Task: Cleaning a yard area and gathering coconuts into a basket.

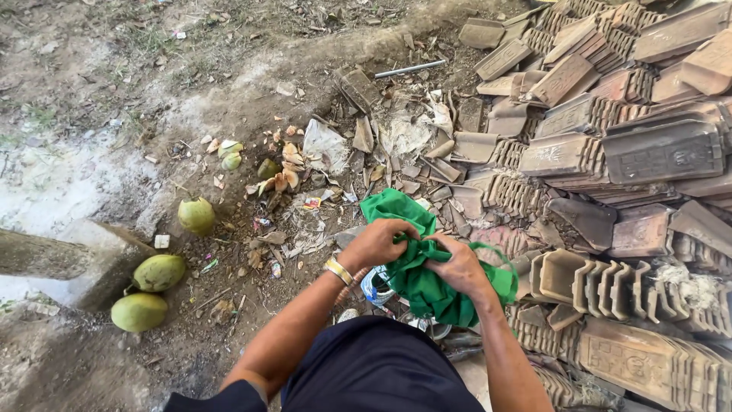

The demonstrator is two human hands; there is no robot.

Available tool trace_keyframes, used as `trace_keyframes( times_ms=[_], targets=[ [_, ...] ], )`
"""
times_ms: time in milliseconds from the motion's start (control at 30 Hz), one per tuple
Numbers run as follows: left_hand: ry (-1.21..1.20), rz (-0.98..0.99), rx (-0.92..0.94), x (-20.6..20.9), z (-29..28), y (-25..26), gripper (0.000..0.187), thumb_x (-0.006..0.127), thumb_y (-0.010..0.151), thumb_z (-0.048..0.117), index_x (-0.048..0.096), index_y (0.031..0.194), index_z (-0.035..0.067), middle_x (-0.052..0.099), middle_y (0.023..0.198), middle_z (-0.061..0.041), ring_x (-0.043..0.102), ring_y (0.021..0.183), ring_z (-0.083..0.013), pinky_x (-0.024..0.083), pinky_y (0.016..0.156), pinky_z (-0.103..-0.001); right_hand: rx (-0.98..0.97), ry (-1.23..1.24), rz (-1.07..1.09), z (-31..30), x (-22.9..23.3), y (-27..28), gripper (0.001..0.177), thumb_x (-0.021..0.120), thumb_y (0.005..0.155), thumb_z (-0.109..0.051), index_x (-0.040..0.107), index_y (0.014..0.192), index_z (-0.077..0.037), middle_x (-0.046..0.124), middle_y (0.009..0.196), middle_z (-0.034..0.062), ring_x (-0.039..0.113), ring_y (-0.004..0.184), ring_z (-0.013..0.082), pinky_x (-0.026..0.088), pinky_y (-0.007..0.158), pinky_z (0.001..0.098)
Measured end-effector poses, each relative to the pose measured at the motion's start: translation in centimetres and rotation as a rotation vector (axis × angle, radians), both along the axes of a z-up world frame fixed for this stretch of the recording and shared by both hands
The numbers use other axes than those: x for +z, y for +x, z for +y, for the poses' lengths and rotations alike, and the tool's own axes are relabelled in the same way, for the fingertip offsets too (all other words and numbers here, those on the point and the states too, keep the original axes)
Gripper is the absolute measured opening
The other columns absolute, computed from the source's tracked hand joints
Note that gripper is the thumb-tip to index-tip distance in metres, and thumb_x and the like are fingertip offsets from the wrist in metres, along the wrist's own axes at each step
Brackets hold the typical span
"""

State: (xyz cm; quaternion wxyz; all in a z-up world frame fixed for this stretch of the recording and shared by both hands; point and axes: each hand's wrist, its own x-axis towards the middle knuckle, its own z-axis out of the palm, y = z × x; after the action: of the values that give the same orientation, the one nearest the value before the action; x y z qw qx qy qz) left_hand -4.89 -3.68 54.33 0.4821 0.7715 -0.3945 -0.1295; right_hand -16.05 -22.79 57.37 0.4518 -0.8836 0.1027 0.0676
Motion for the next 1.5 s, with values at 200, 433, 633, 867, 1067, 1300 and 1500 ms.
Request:
trace_keyframes(
  times_ms=[200,433,633,867,1067,1300,1500],
  targets=[
    [0.073,0.108,-0.144,0.3,0.3,0.6,0.029,0.077,0.084,0.028,0.073,0.103,0.006,0.075,0.096,-0.013,0.073,0.086,-0.0242,0.058,0.079,-0.037,0.038,0.179,-0.063,-2.4,-2.3,-0.2,0.031,0.078,0.083,-0.008,0.074,0.113,-0.01,0.078,0.098,0.0048,0.071,0.09,0.0137,0.058,0.083,0.0296],
    [0.093,0.105,-0.081,1.5,-0.4,-0.2,0.034,0.079,0.087,0.039,0.073,0.096,0.006,0.075,0.082,-0.011,0.07,0.069,-0.0201,0.052,0.065,-0.037,0.039,0.335,0.053,-2.5,2.4,-1.0,0.046,0.077,0.081,-0.015,0.07,0.127,-0.019,0.078,0.111,0.002,0.073,0.099,0.0136,0.059,0.092,0.0295],
    [-0.132,0.037,-0.194,-0.4,-1.6,0.3,0.032,0.081,0.089,0.035,0.075,0.099,0.006,0.075,0.089,-0.008,0.068,0.079,-0.0149,0.053,0.069,-0.034,0.069,0.185,-0.008,-3.1,0.9,-1.8,0.047,0.081,0.08,-0.017,0.067,0.125,-0.017,0.077,0.107,0.0043,0.072,0.098,0.0168,0.058,0.089,0.031],
    [-0.02,0.157,-0.187,1.4,-1.1,-0.2,0.025,0.065,0.092,0.011,0.073,0.116,0.008,0.074,0.092,-0.006,0.067,0.075,-0.0187,0.056,0.071,-0.036,-0.099,0.434,-0.029,-4.0,2.5,-3.4,0.035,0.076,0.084,-0.016,0.073,0.119,-0.013,0.077,0.098,0.0055,0.074,0.088,0.0178,0.063,0.081,0.0332],
    [-0.141,-0.162,-0.078,1.7,-2.2,-1.1,0.02,0.065,0.091,0.009,0.074,0.108,0.004,0.074,0.093,-0.014,0.071,0.082,-0.0296,0.057,0.077,-0.041,-0.117,0.454,-0.006,-3.8,3.1,-2.9,0.038,0.075,0.084,-0.011,0.073,0.122,-0.013,0.078,0.098,0.0056,0.073,0.087,0.016,0.061,0.081,0.0298],
    [-0.075,-0.261,-0.041,1.5,-3.3,-2.1,0.019,0.065,0.094,0.01,0.075,0.109,0.004,0.075,0.094,-0.016,0.072,0.082,-0.0339,0.058,0.077,-0.044,-0.121,0.298,0.003,-1.4,2.4,-2.5,0.035,0.077,0.083,-0.014,0.076,0.119,-0.012,0.08,0.102,0.0053,0.074,0.088,0.0138,0.061,0.083,0.0281],
    [-0.098,-0.292,-0.055,1.4,-3.1,-1.8,0.021,0.062,0.093,0.007,0.074,0.111,0.003,0.074,0.095,-0.014,0.072,0.08,-0.0315,0.058,0.075,-0.043,-0.108,0.28,-0.123,-2.0,0.0,-2.4,0.035,0.078,0.084,-0.011,0.074,0.118,-0.01,0.077,0.104,0.0061,0.072,0.092,0.0144,0.06,0.083,0.0277]
  ],
)
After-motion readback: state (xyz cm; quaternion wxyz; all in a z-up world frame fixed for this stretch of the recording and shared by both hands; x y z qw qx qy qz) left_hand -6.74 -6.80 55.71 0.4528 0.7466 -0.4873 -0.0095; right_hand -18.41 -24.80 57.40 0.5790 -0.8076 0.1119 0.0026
